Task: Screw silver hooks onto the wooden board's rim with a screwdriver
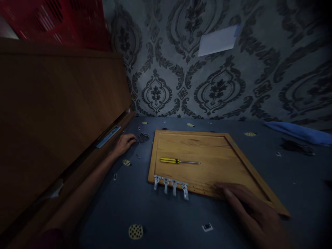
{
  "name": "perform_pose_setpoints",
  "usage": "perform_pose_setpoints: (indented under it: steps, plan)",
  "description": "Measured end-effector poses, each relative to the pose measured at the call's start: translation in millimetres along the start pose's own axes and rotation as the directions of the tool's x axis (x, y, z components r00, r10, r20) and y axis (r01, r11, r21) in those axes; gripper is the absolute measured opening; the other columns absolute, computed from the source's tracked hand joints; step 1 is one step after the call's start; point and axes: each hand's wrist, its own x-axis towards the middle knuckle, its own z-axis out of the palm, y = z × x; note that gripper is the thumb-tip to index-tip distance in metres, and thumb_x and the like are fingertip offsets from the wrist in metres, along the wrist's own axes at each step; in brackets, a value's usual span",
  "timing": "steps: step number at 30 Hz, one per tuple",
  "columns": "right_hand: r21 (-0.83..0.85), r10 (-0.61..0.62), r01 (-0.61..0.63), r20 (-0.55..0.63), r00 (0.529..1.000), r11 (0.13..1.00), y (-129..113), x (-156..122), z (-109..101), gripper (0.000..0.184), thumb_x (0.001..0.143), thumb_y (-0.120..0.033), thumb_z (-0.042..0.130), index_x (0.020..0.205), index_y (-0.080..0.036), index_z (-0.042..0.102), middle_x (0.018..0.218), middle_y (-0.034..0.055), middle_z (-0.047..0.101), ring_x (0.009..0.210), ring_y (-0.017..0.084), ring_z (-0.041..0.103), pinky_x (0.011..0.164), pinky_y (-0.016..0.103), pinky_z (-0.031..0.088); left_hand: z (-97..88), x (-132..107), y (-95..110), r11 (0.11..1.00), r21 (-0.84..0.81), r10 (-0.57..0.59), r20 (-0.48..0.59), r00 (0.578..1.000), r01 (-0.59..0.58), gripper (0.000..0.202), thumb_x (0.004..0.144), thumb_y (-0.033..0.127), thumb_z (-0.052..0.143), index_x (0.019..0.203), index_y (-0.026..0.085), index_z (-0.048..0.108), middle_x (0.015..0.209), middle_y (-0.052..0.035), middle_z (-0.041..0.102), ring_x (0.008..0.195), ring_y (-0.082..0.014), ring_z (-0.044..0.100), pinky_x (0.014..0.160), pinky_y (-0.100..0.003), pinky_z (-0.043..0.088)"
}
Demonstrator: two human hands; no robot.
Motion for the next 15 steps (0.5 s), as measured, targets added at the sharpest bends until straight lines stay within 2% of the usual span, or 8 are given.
perform_pose_setpoints:
  steps: [9,15]
  plan:
    - [-0.028,0.037,-0.036,0.038,0.999,0.999,-5.5,4.0,1.2,0.035,0.091,-0.050,0.053,0.077,-0.024,0.071,0.088,0.0095,0.077,0.087,0.029,0.077,0.082,0.041,0.064,-12.0,-12.2,-0.4,0.998,-0.030,0.056,0.105,0.993,-0.054,0.033,0.098,0.036,0.063,0.124,0.016,0.062,0.123,-0.0101,0.065,0.105,-0.0233,0.067,0.089,-0.044,0.059]
    - [-0.015,0.082,-0.082,0.058,0.995,0.997,-10.8,4.0,-1.5,0.046,0.093,-0.061,0.050,0.077,-0.023,0.072,0.092,0.0136,0.077,0.092,0.032,0.076,0.087,0.043,0.063,-10.4,-16.9,8.1,0.997,-0.032,0.076,0.110,0.991,-0.073,0.032,0.098,0.036,0.063,0.123,0.016,0.063,0.124,-0.0102,0.065,0.105,-0.0232,0.067,0.090,-0.045,0.058]
